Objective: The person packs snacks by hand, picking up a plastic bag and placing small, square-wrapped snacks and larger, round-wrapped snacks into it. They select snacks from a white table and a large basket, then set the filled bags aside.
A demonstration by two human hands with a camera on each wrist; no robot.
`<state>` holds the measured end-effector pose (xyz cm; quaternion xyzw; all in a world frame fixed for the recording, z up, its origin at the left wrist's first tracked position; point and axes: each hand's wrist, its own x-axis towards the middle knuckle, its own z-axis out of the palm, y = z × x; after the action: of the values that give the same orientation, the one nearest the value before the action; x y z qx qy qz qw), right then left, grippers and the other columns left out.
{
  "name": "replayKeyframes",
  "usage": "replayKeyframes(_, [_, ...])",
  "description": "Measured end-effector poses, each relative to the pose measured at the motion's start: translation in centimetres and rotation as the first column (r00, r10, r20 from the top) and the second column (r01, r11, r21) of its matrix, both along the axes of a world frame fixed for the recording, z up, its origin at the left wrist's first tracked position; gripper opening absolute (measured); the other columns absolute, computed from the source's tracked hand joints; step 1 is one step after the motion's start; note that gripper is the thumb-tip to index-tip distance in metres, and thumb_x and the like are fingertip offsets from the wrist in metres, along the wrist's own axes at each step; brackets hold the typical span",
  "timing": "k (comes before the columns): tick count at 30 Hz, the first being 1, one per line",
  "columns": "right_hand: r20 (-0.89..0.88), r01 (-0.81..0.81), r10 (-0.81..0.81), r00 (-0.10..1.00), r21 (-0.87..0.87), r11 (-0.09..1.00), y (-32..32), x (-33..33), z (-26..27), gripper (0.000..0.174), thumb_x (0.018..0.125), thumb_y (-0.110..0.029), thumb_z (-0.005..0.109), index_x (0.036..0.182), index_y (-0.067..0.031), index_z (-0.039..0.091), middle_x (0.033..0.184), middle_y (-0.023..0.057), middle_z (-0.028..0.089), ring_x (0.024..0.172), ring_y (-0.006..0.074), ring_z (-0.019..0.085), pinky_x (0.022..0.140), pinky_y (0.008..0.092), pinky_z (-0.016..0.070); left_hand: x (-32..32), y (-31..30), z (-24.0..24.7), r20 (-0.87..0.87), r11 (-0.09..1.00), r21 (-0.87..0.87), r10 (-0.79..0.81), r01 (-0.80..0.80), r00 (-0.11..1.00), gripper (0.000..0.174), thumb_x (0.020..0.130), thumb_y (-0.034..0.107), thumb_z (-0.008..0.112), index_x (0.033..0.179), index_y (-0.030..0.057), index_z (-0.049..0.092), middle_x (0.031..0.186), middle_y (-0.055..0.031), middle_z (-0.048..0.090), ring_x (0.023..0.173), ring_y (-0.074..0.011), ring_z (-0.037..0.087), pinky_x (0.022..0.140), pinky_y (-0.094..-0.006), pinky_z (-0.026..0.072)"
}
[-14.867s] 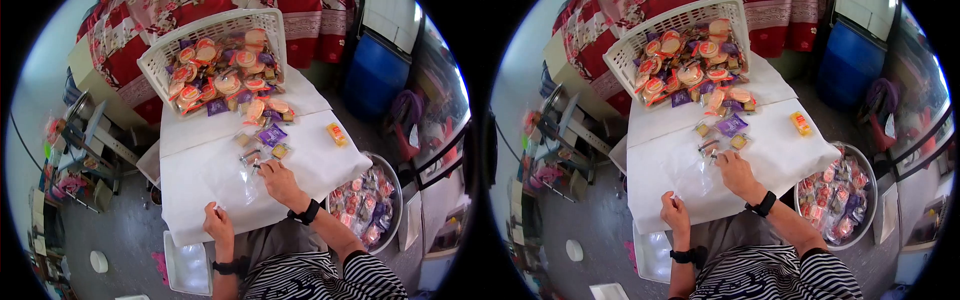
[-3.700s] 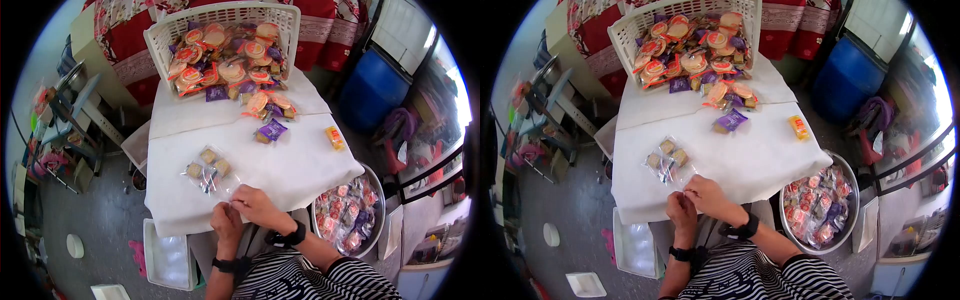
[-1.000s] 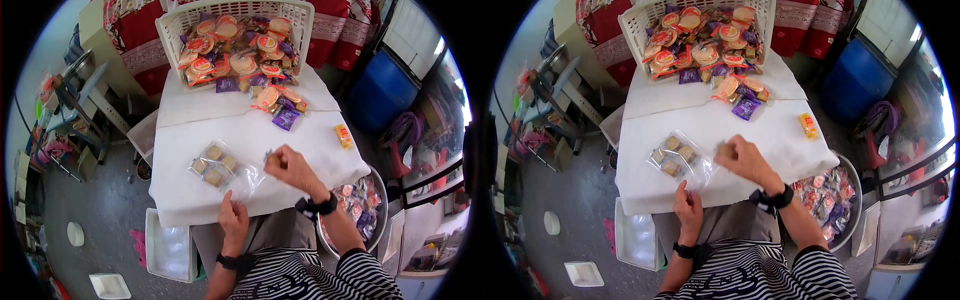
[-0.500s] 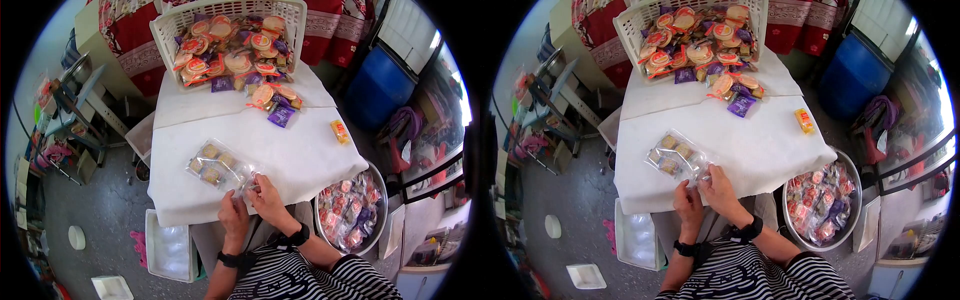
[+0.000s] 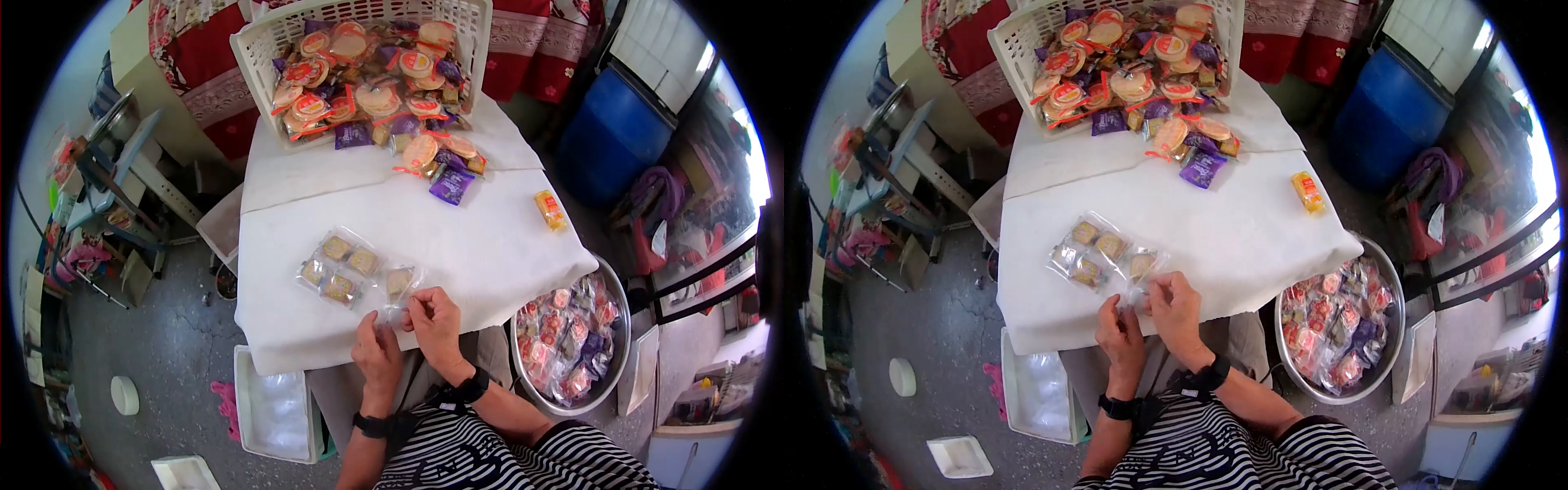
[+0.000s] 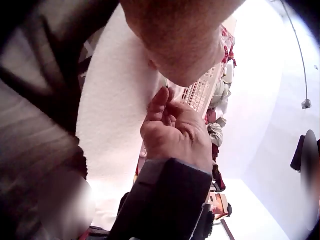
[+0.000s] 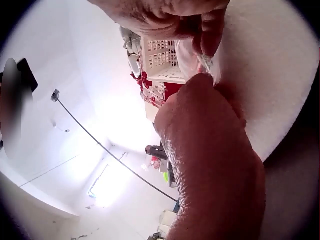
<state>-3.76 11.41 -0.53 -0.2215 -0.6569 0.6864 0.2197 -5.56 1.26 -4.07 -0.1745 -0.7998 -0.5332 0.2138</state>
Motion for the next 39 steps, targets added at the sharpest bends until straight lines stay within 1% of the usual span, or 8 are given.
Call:
replayKeyframes(4, [-0.043, -0.037, 0.035, 0.998, -0.057, 0.998, -0.5, 0.0, 1.0, 0.011, 0.090, -0.003, 0.056, 0.100, 0.0012, 0.057, 0.091, 0.0090, 0.063, 0.070, 0.0132, 0.062, 0.058, 0.0256, 0.0523, 0.1, 0.0, 0.1, 0.014, 1.000, -0.025, -0.005, 0.006, 1.000, 0.024, 0.088, 0.000, 0.058, 0.111, -0.0012, 0.055, 0.063, -0.0085, 0.051, 0.051, -0.0170, 0.047, 0.047, -0.0315, 0.0374])
replayKeyframes(5, [-0.020, -0.077, 0.084, 0.996, 0.246, 0.966, -0.3, 0.3, 1.2, 0.013, 0.089, -0.001, 0.056, 0.102, 0.0006, 0.057, 0.093, 0.0106, 0.062, 0.070, 0.0172, 0.062, 0.058, 0.0272, 0.0514, 0.0, 0.0, -0.2, 0.031, 1.000, -0.018, -0.004, 0.005, 1.000, 0.023, 0.088, 0.001, 0.058, 0.111, -0.0011, 0.055, 0.063, -0.0085, 0.051, 0.051, -0.0168, 0.047, 0.047, -0.0314, 0.0378])
replayKeyframes(10, [-0.038, -0.081, 0.191, 0.981, 0.812, 0.578, -0.1, 1.6, 1.5, 0.025, 0.076, 0.000, 0.060, 0.102, -0.0016, 0.060, 0.103, 0.0115, 0.059, 0.091, 0.0299, 0.058, 0.073, 0.0378, 0.0494, 0.2, -0.1, -0.3, 0.107, 0.999, -0.031, -0.011, 0.014, 0.994, 0.023, 0.089, 0.002, 0.056, 0.112, -0.0011, 0.055, 0.064, -0.0102, 0.054, 0.052, -0.0169, 0.049, 0.048, -0.0312, 0.0397])
replayKeyframes(16, [0.154, -0.188, 0.152, 0.976, 0.952, 0.241, 0.8, 0.1, 1.2, 0.029, 0.077, -0.016, 0.060, 0.101, -0.0001, 0.061, 0.126, 0.0107, 0.053, 0.118, 0.0310, 0.043, 0.096, 0.0489, 0.0363, 0.0, -0.1, 0.1, -0.004, 1.000, -0.011, 0.010, -0.010, 1.000, 0.025, 0.087, 0.003, 0.056, 0.111, -0.0035, 0.057, 0.066, -0.0163, 0.058, 0.053, -0.0309, 0.056, 0.049, -0.0394, 0.0434])
replayKeyframes(23, [0.140, -0.206, 0.253, 0.957, 0.945, 0.255, 2.6, 0.2, 1.8, 0.018, 0.079, -0.012, 0.062, 0.093, -0.0011, 0.062, 0.118, 0.0122, 0.058, 0.113, 0.0318, 0.051, 0.089, 0.0483, 0.0433, 0.0, -0.5, 0.0, 0.021, 0.998, -0.047, 0.031, -0.030, 0.999, 0.026, 0.086, 0.004, 0.055, 0.110, -0.0024, 0.058, 0.072, -0.0114, 0.057, 0.056, -0.0197, 0.051, 0.050, -0.0324, 0.0398])
replayKeyframes(25, [-0.018, -0.172, 0.299, 0.954, 0.785, 0.595, 4.8, 0.4, 2.4, 0.011, 0.080, -0.008, 0.064, 0.089, -0.0027, 0.062, 0.099, 0.0121, 0.064, 0.091, 0.0313, 0.061, 0.075, 0.0414, 0.0502, 0.3, -0.6, 1.1, 0.120, 0.996, -0.093, 0.007, 0.004, 0.993, 0.027, 0.083, -0.001, 0.054, 0.110, -0.0044, 0.056, 0.068, -0.0163, 0.058, 0.054, -0.0286, 0.055, 0.051, -0.0391, 0.0417])
replayKeyframes(33, [-0.009, 0.045, -0.196, 0.980, 0.982, 0.181, 24.4, -11.9, 4.2, 0.017, 0.086, -0.017, 0.053, 0.087, -0.0018, 0.060, 0.087, 0.0205, 0.061, 0.083, 0.0367, 0.060, 0.073, 0.0464, 0.0494, -0.2, -0.3, 0.5, -0.036, 0.994, -0.107, 0.028, -0.032, 0.999, 0.027, 0.083, -0.001, 0.054, 0.110, -0.0032, 0.057, 0.065, -0.0134, 0.055, 0.051, -0.0268, 0.053, 0.050, -0.0383, 0.0408])
replayKeyframes(39, [0.364, -0.174, -0.404, 0.839, 0.884, 0.434, 26.0, -15.6, 4.8, 0.053, 0.075, -0.035, 0.067, 0.112, 0.0023, 0.057, 0.114, 0.0214, 0.060, 0.104, 0.0342, 0.059, 0.093, 0.0397, 0.0468, -0.1, -0.7, 0.6, 0.048, 0.992, -0.127, 0.012, -0.005, 0.999, 0.027, 0.083, 0.000, 0.056, 0.110, -0.0017, 0.057, 0.062, -0.0099, 0.053, 0.048, -0.0226, 0.050, 0.047, -0.0350, 0.0393])
